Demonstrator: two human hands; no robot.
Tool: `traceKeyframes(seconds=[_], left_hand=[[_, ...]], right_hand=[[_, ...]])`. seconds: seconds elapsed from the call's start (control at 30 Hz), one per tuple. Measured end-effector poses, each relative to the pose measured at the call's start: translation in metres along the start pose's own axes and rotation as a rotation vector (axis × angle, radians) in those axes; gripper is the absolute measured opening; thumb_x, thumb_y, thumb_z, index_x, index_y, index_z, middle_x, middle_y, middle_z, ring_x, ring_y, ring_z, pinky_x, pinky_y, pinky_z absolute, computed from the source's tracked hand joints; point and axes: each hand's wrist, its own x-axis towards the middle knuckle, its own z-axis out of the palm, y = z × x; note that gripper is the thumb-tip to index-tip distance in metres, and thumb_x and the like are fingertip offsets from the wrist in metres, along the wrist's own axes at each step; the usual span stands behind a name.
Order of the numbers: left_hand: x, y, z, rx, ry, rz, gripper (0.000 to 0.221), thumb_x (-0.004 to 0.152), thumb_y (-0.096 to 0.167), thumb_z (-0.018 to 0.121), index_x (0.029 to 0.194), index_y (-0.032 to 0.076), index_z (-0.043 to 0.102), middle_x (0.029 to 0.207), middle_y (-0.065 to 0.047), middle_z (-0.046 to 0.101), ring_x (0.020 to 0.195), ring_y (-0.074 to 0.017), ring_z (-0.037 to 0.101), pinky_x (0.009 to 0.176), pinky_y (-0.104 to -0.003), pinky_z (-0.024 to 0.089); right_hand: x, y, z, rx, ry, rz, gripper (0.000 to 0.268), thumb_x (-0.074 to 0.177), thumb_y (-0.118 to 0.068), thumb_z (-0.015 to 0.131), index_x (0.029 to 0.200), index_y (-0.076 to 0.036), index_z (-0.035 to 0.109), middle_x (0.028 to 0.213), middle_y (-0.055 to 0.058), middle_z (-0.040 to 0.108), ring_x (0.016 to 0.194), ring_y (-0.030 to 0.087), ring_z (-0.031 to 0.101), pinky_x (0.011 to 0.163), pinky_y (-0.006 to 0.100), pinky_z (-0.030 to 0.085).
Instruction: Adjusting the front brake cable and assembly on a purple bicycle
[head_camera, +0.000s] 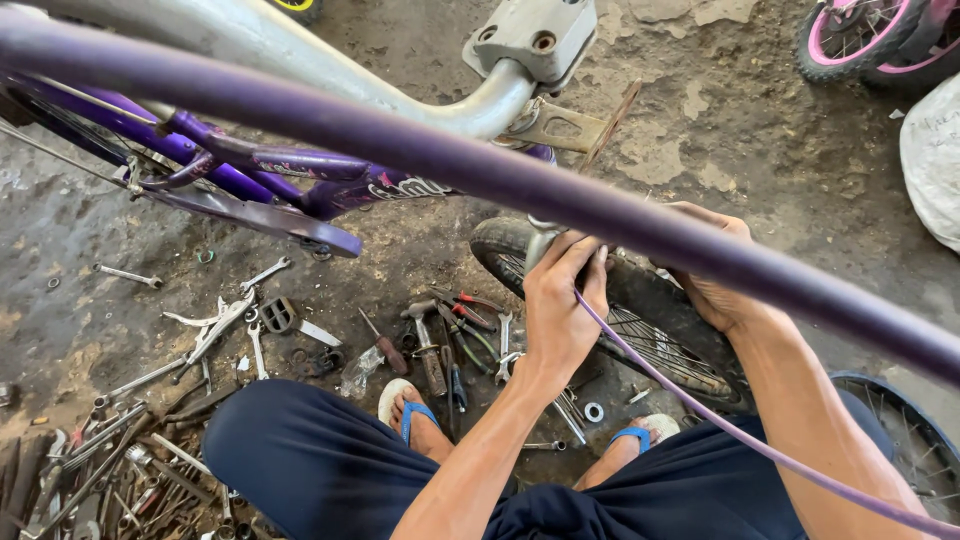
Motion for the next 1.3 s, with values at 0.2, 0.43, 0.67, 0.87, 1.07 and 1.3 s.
traceKeyframes(seconds=[0.2,0.43,0.67,0.87,1.07,1.3], left_hand=[[-0.003,-0.013,0.004,0.022,0.017,0.037,0.012,0.097,-0.001,0.064,0.103,0.001,0.074,0.107,-0.014,0.074,0.1,-0.0339,0.074,0.087,-0.04,0.06],[-0.003,-0.014,0.005,0.013,0.013,0.056,0.01,0.097,-0.002,0.064,0.102,0.001,0.073,0.111,-0.014,0.075,0.105,-0.0339,0.074,0.092,-0.041,0.059],[-0.005,-0.015,0.005,0.015,-0.002,0.033,0.013,0.098,-0.002,0.063,0.104,0.003,0.073,0.113,-0.012,0.075,0.106,-0.0329,0.074,0.094,-0.04,0.058],[-0.003,-0.023,-0.003,-0.017,-0.138,-0.045,0.036,0.097,-0.002,0.058,0.127,0.012,0.071,0.121,-0.01,0.074,0.116,-0.034,0.07,0.102,-0.044,0.053],[0.001,-0.019,-0.013,-0.127,-0.35,-0.155,0.054,0.088,-0.006,0.058,0.142,0.006,0.06,0.139,-0.021,0.064,0.134,-0.0413,0.058,0.114,-0.053,0.043],[0.002,-0.002,-0.004,-0.147,-0.166,-0.141,0.044,0.095,-0.012,0.048,0.131,0.005,0.067,0.13,-0.018,0.07,0.128,-0.0377,0.064,0.111,-0.05,0.046]], right_hand=[[-0.009,-0.016,0.006,-0.304,0.028,-0.083,0.032,0.088,-0.022,0.085,0.112,-0.002,0.075,0.097,0.013,0.074,0.086,0.025,0.072,0.084,0.039,0.058],[-0.008,-0.015,0.016,-0.431,-0.023,-0.32,0.013,0.096,-0.012,0.081,0.106,-0.005,0.077,0.093,0.008,0.073,0.085,0.016,0.066,0.082,0.033,0.056],[-0.002,-0.012,0.012,-0.372,-0.103,-0.328,0.018,0.094,-0.008,0.078,0.111,-0.004,0.076,0.106,0.01,0.075,0.096,0.018,0.068,0.094,0.036,0.057],[0.014,-0.025,0.009,-0.553,-0.09,0.053,0.038,0.102,-0.04,0.07,0.106,-0.002,0.076,0.086,0.02,0.074,0.075,0.03,0.067,0.067,0.049,0.049],[0.018,-0.015,0.02,0.142,-0.17,0.004,0.017,0.095,-0.007,0.072,0.111,-0.005,0.07,0.09,0.007,0.071,0.067,0.003,0.048,0.058,0.016,0.036],[0.031,-0.019,0.016,-0.055,-0.164,0.034,0.029,0.092,-0.023,0.077,0.119,-0.013,0.069,0.105,-0.008,0.064,0.077,0.005,0.047,0.063,0.018,0.036]])
